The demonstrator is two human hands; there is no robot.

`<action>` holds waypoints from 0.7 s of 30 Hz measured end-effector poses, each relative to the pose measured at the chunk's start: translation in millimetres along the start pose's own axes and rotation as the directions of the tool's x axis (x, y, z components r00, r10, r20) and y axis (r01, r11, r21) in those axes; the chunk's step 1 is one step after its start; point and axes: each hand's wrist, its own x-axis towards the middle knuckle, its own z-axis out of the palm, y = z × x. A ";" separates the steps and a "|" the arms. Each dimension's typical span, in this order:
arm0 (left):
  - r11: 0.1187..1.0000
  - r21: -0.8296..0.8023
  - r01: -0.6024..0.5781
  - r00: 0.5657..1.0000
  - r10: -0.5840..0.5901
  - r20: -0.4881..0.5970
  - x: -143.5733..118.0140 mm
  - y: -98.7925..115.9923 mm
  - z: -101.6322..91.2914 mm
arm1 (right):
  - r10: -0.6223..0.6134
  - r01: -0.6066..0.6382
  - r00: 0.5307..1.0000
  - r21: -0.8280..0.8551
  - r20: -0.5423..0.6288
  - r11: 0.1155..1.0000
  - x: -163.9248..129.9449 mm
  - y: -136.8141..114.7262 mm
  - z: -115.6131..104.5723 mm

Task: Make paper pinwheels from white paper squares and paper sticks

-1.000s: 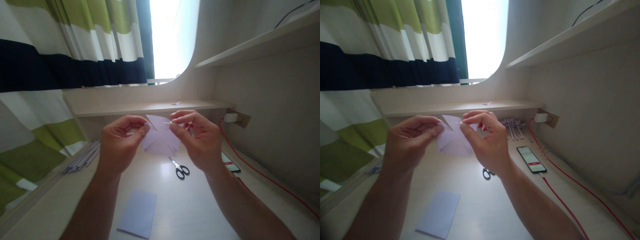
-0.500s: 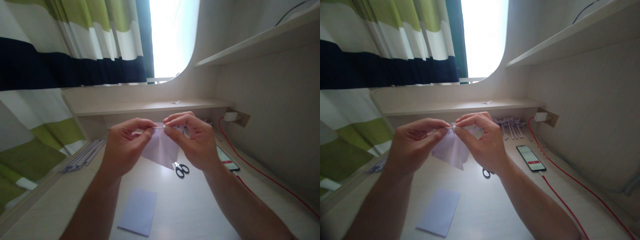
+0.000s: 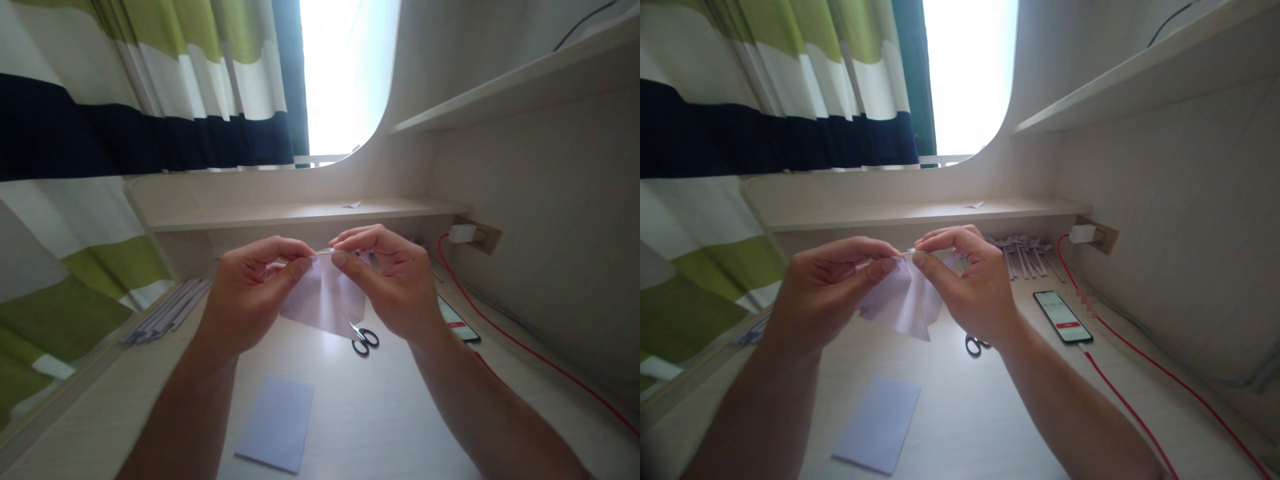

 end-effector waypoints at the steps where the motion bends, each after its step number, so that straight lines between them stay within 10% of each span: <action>1: 1.000 0.003 0.000 1.000 0.000 0.006 -0.2 0.0 -0.3 | 0.004 -0.004 1.000 0.007 0.000 1.000 0.0 0.5 -0.1; 21: 0.999 0.031 0.030 0.999 -0.031 0.022 0.2 1.3 -0.4 | -0.004 0.004 1.000 -0.004 0.026 1.000 0.2 -0.7 -2.0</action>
